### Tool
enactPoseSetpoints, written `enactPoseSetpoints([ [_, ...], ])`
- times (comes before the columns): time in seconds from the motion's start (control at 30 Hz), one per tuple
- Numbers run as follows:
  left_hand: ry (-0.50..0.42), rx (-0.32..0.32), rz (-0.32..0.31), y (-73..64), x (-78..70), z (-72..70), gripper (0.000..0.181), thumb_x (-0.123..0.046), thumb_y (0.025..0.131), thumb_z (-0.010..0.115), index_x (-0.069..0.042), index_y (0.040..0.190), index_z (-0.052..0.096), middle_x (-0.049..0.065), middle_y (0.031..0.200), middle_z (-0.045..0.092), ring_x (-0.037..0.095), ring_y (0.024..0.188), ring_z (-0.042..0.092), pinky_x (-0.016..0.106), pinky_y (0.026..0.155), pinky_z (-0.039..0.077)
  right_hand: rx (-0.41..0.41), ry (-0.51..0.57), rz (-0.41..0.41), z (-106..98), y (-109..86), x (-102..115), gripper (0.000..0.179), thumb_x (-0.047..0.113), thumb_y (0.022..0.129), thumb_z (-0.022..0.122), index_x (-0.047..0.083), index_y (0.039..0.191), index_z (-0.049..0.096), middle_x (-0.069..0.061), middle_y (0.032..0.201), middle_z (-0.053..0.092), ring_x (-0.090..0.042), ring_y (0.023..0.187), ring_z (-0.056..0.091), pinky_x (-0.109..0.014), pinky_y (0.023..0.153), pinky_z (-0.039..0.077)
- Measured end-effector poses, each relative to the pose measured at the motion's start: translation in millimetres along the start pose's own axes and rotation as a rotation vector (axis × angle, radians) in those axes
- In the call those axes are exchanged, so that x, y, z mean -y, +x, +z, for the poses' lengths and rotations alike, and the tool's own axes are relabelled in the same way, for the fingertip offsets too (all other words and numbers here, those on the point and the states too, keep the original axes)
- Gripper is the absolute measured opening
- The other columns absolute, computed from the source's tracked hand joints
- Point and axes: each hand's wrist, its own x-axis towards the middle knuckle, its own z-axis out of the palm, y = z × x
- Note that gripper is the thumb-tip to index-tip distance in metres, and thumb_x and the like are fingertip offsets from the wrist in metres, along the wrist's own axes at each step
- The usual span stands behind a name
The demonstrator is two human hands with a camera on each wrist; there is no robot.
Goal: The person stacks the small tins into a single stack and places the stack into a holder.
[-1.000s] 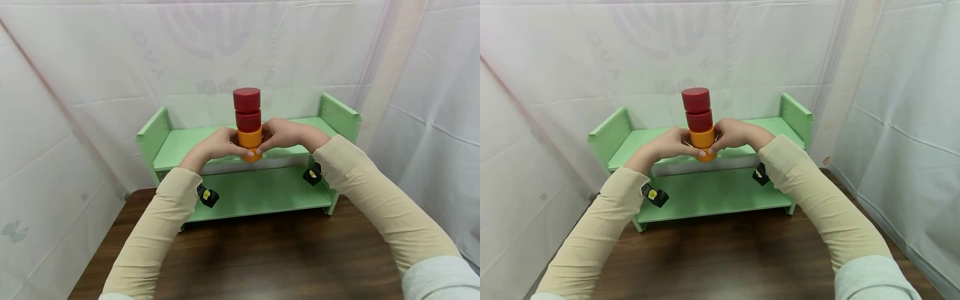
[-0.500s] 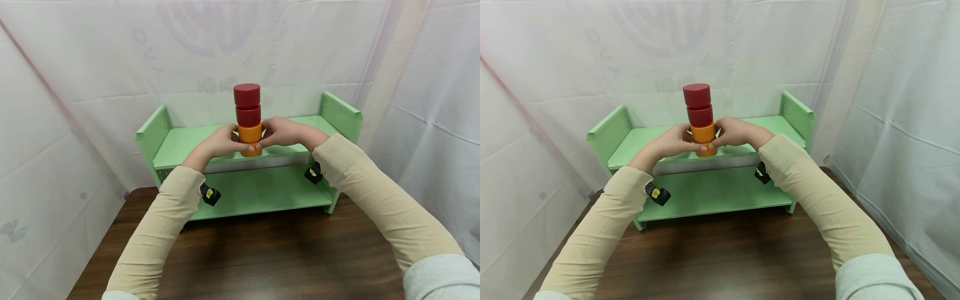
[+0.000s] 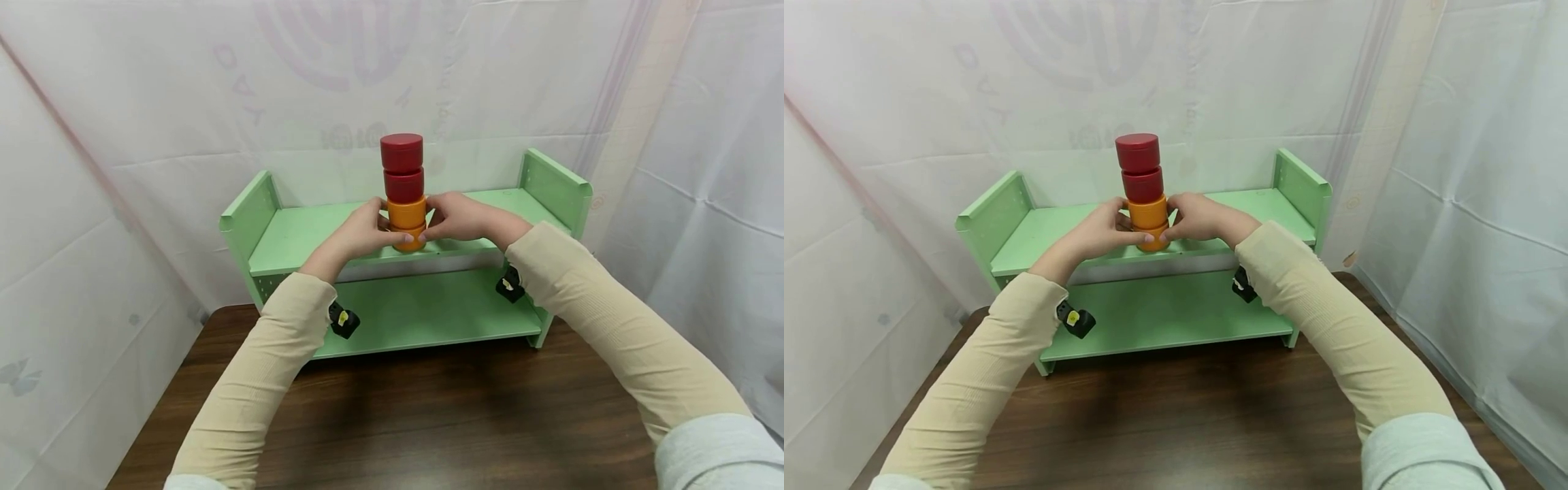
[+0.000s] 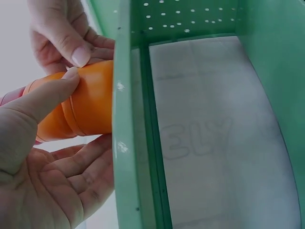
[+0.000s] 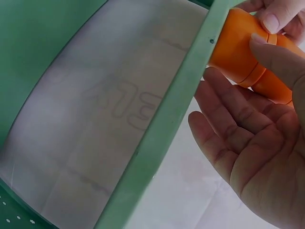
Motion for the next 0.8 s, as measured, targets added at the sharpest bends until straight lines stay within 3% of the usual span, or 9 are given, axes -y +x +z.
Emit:
enactPoseSetpoints([
  [0.33, 0.048, -0.066, 0.022, -0.9, 3.5, 7.9, 0.087, -0.033, 0.087, 0.069, -0.006, 0.149, 0.013, 0.016, 0.128, 0.056, 0.029, 0.116, 0.055, 0.045, 0.095, 0.045, -0.041, 0.015, 0.007, 6.3, 1.6, -8.0, 0.050, 0.017, 0.089, 0.066, -0.002, 0.131, 0.048, -0.018, 0.117, 0.062, -0.028, 0.097, 0.063, -0.041, 0.090, 0.049],
  [0.57, 0.111, -0.107, 0.004, -6.7, 8.3, 11.4, 0.090, -0.041, 0.085, 0.069, -0.004, 0.148, 0.017, 0.018, 0.140, 0.044, 0.031, 0.126, 0.046, 0.048, 0.099, 0.042, -0.050, -0.010, 0.051, 10.1, -2.7, -15.2, 0.059, 0.028, 0.088, 0.066, 0.002, 0.135, 0.043, -0.018, 0.127, 0.056, -0.031, 0.110, 0.057, -0.045, 0.092, 0.048],
  [0.8, 0.116, -0.130, 0.003, -13.6, 11.8, 3.1, 0.083, -0.044, 0.086, 0.066, -0.003, 0.145, 0.024, 0.017, 0.142, 0.042, 0.030, 0.129, 0.044, 0.048, 0.101, 0.041, -0.061, -0.045, 0.077, 9.4, -6.3, -18.9, 0.066, 0.032, 0.088, 0.066, 0.000, 0.139, 0.038, -0.021, 0.132, 0.053, -0.034, 0.117, 0.054, -0.047, 0.096, 0.046],
])
